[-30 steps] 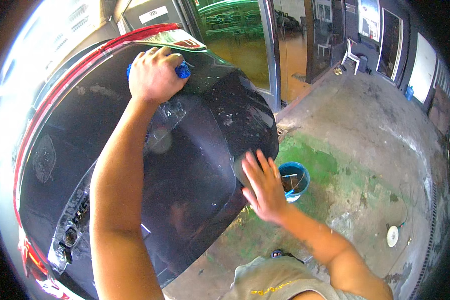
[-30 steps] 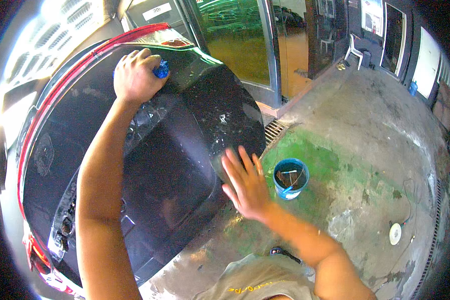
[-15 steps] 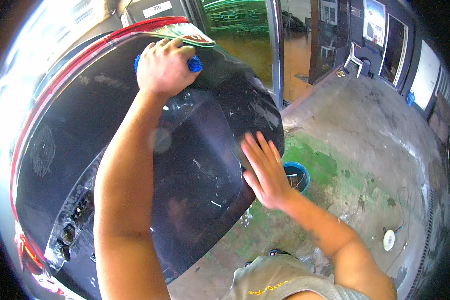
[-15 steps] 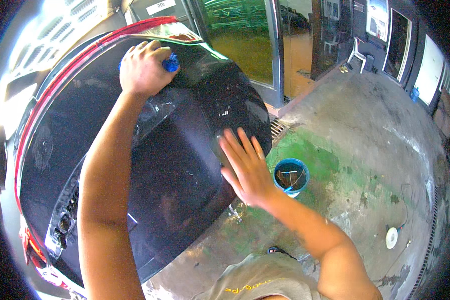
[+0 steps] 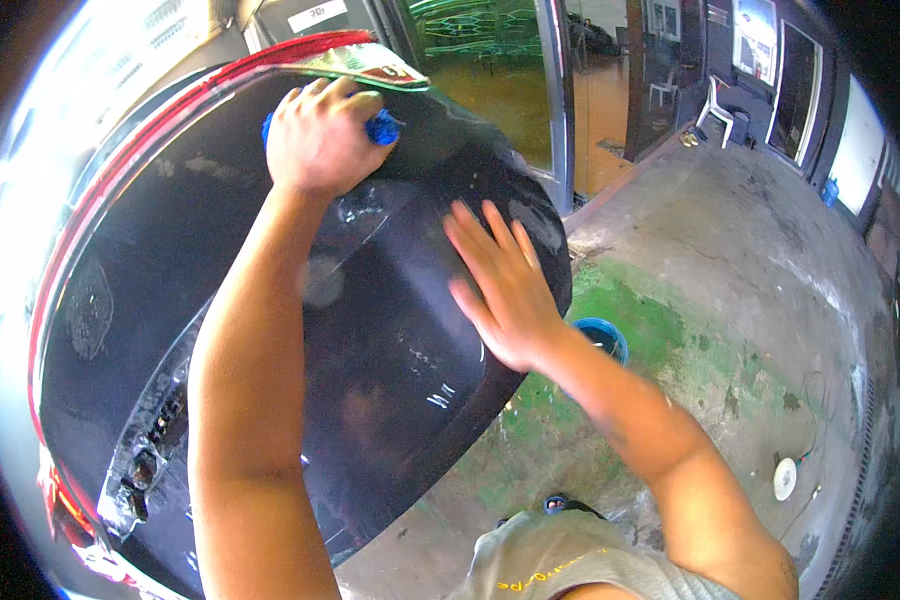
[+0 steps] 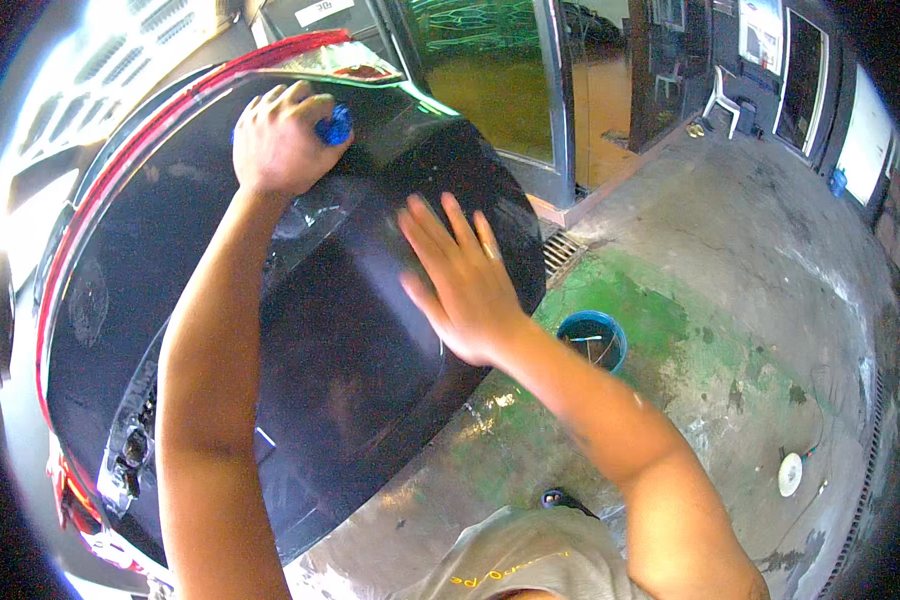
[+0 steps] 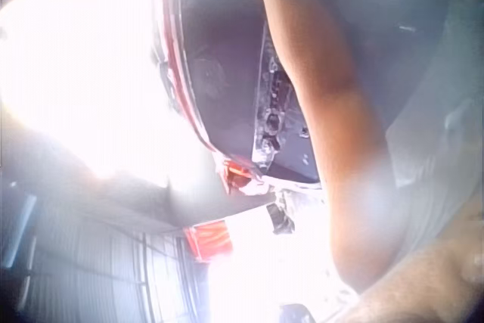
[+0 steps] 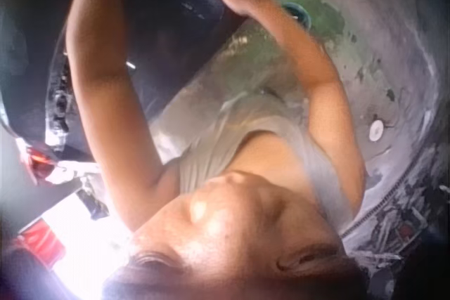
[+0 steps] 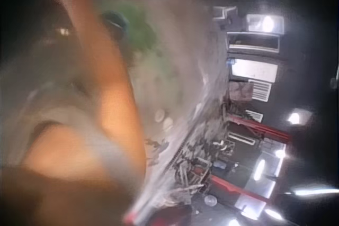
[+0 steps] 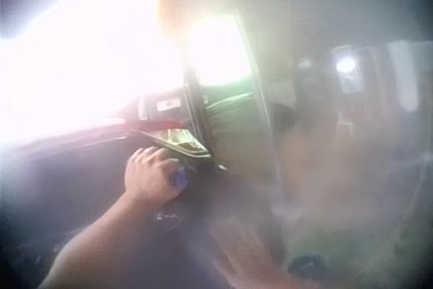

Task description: The person wipes the interior of a car trunk with a blue cloth, repeatedly dipping the cloth into a bucket of water. The person scrubs the trunk surface and occasionally pauses to rinse the cloth.

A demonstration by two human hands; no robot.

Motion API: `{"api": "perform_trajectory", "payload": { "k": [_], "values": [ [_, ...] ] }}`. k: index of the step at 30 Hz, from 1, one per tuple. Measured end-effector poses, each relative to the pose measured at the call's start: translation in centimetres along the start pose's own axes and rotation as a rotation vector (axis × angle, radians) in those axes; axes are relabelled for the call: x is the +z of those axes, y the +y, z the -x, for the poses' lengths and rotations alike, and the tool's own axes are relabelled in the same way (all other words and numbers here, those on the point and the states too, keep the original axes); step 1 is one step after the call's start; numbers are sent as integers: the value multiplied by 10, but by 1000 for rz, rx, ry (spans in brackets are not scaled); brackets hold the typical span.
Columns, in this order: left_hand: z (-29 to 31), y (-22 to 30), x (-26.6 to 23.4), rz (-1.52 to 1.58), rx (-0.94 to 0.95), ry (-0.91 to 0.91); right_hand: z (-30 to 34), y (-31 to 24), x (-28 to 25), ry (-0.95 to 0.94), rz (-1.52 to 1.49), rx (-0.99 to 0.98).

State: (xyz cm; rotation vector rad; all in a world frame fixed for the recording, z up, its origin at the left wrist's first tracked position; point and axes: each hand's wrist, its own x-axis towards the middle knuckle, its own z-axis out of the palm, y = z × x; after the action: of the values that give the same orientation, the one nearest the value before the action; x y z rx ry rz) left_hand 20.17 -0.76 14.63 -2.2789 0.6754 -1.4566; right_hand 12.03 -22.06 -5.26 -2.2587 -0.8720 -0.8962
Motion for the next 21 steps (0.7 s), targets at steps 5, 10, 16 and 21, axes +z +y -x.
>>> {"api": "perform_trajectory", "payload": {
  "k": [5,10,16,21],
  "values": [
    [-5,0,-1,20,1,-45,-30,14,9,114,-51,4],
    [-1,-2,0,-17,6,-15,68,3,5,-12,-60,-45],
    [-8,9,-1,8,1,-40,-78,60,0,27,41,194],
    [4,-3,1,-2,0,5,5,-7,17,33,36,23]
  ]
}}
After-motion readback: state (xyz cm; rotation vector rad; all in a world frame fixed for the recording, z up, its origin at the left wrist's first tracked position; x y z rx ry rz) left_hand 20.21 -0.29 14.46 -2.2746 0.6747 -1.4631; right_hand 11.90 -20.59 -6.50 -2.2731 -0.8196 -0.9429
